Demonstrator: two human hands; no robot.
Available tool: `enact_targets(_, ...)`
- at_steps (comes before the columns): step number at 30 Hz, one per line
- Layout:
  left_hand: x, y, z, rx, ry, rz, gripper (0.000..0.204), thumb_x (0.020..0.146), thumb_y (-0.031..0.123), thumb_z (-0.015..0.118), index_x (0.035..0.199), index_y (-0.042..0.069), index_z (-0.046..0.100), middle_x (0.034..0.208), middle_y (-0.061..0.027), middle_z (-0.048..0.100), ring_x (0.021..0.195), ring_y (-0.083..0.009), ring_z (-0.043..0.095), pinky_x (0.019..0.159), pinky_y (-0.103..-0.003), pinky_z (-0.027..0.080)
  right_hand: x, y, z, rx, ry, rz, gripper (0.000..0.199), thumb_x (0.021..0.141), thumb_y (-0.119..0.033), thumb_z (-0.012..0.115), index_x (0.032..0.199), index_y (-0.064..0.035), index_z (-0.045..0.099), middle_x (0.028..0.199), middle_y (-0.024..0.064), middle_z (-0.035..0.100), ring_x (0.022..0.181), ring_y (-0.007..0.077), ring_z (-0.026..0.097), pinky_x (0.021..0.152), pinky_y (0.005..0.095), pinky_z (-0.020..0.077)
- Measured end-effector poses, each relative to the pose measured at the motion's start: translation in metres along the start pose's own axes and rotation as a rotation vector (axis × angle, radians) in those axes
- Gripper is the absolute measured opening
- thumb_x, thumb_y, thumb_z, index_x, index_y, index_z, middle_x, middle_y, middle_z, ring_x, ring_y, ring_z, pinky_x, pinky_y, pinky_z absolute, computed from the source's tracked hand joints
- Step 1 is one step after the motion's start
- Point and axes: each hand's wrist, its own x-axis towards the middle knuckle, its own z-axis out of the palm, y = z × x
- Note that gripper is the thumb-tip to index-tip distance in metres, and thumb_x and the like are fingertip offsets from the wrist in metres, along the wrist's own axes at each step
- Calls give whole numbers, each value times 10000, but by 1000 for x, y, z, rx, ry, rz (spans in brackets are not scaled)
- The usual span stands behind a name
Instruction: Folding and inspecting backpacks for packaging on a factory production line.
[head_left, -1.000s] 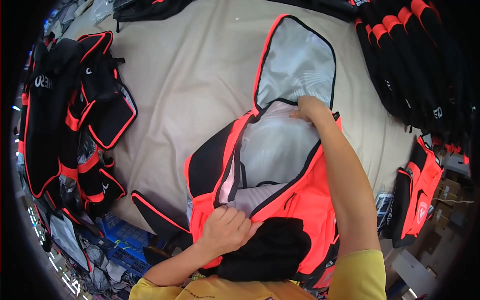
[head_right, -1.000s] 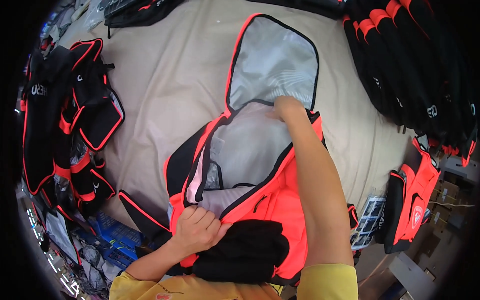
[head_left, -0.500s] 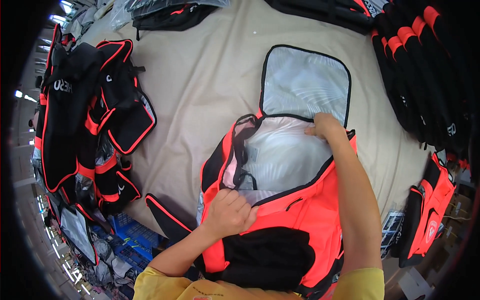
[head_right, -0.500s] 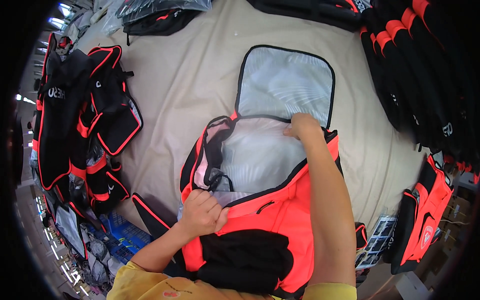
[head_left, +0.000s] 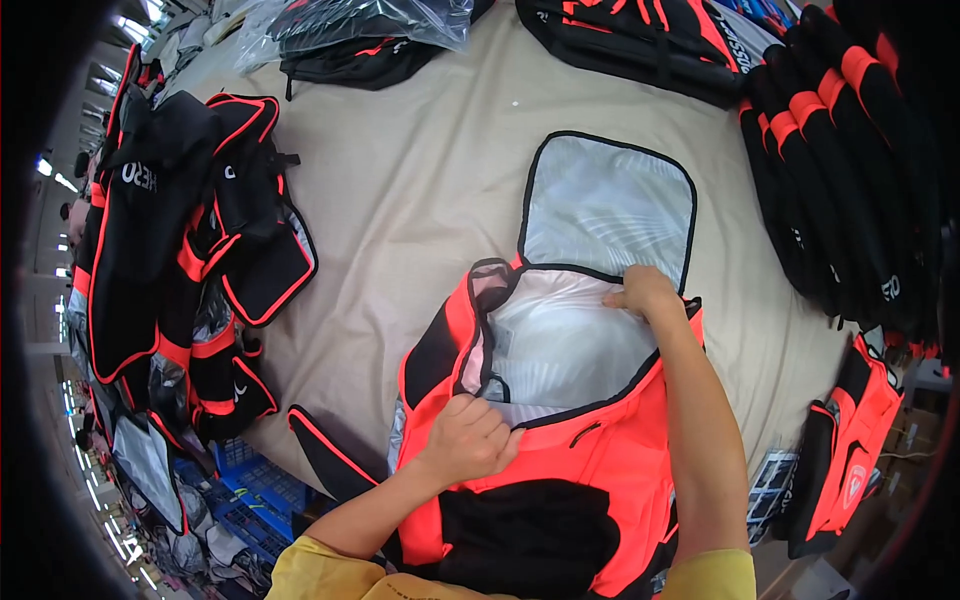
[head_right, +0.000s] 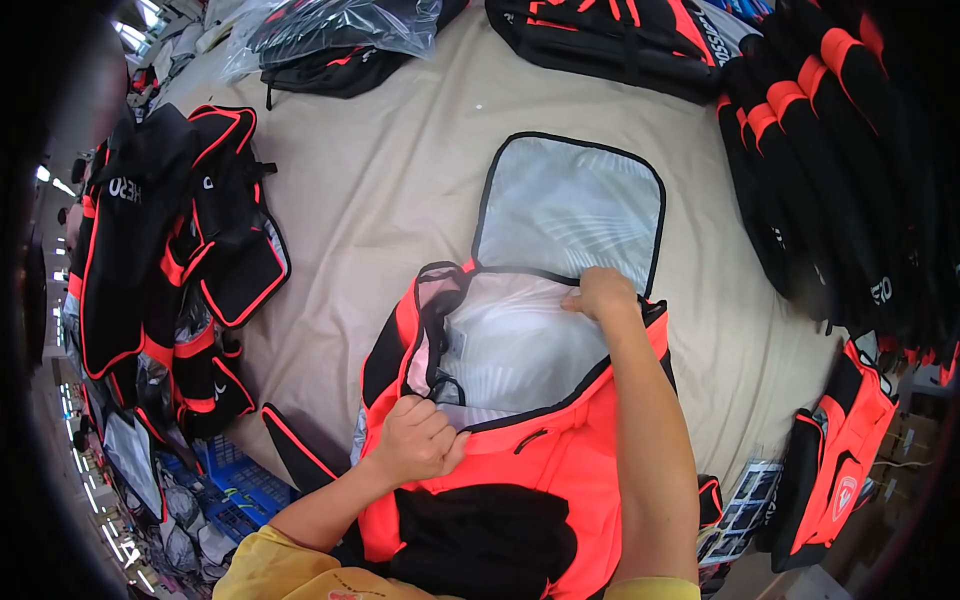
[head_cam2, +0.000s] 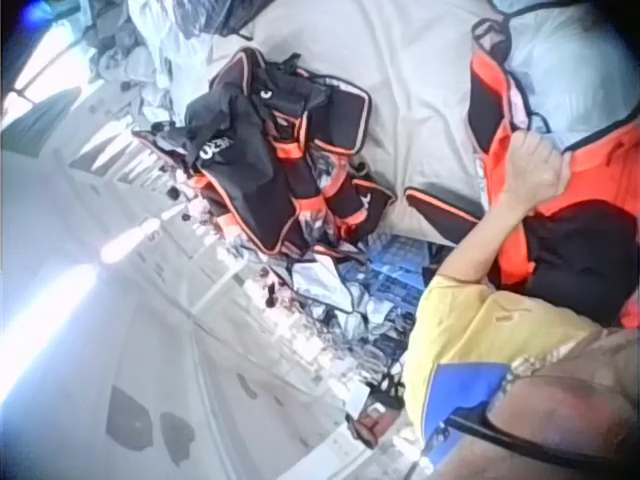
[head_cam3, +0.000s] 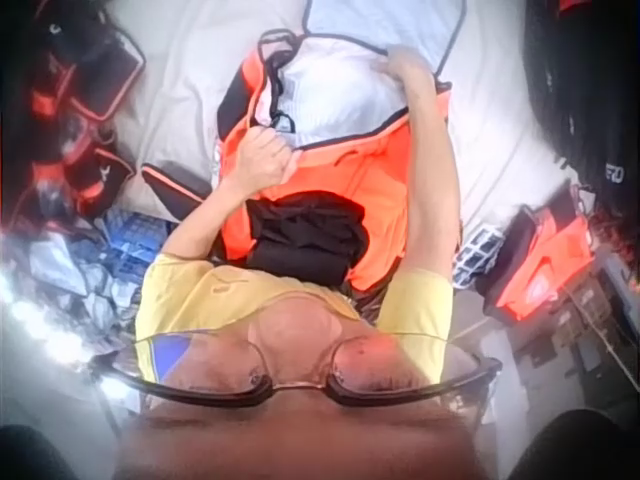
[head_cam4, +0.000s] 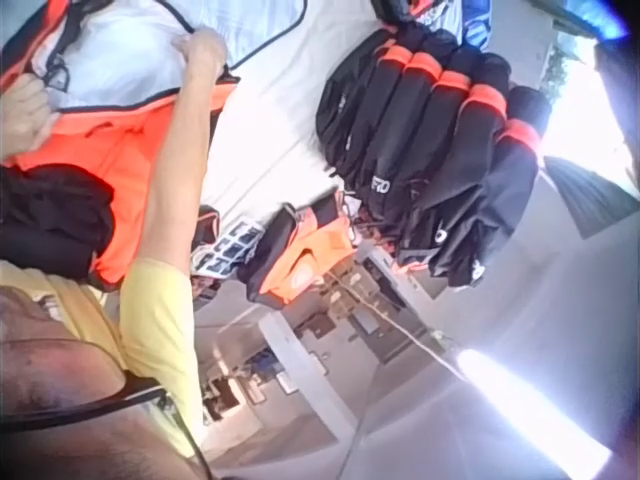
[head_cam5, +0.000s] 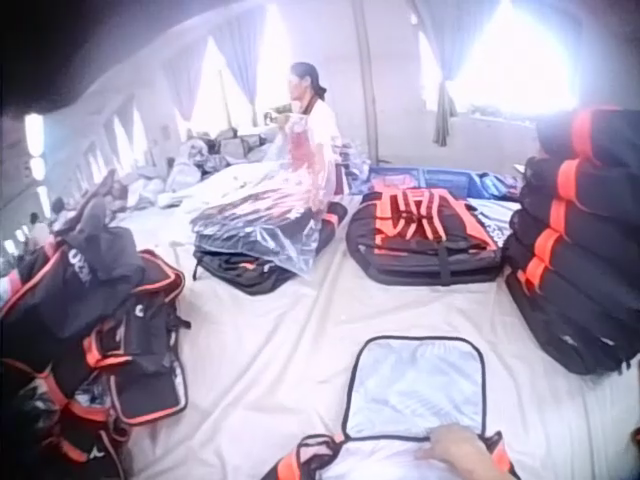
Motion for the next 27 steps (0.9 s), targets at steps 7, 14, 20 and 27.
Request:
enact_targets(7, 8, 0, 5, -12, -13, 13, 306, 777, 198, 819, 610, 119, 574, 661, -24, 475, 684, -210, 511, 671, -377, 369, 5, 9, 1, -4, 20, 12, 624, 822, -503, 884, 1189, -11, 772, 1265, 218, 750, 1211, 371, 711, 1021, 470, 573)
enact_targets(14, 57, -21, 23, -70, 35, 78, 327, 802, 207, 805, 617, 113, 552, 652, -53, 488, 676, -251, 522, 670, -417, 377, 7, 21, 9, -11, 75, -54, 696, 769, -567, 880, 1187, -22, 767, 1228, 203, 760, 1192, 372, 715, 1003, 470, 573)
enact_targets(20, 110, -56, 121, 3, 151, -85, 244, 868, 238, 746, 803, 81, 570, 803, -113, 536, 788, -320, 565, 714, -469, 420, 5, 16, -15, 107, -115, -90, 711, 837, -590, 845, 1109, 60, 751, 989, 215, 784, 812, 311, 792, 699, 399, 641)
enact_targets(27, 114, -59, 137, -15, 161, -149, 188, 884, 210, 695, 838, 82, 565, 852, -119, 539, 837, -333, 573, 746, -474, 433, 64, 105, -28, 748, 432, 45, 457, 998, -419, 741, 1002, 37, 701, 850, 155, 758, 643, 195, 744, 557, 338, 599)
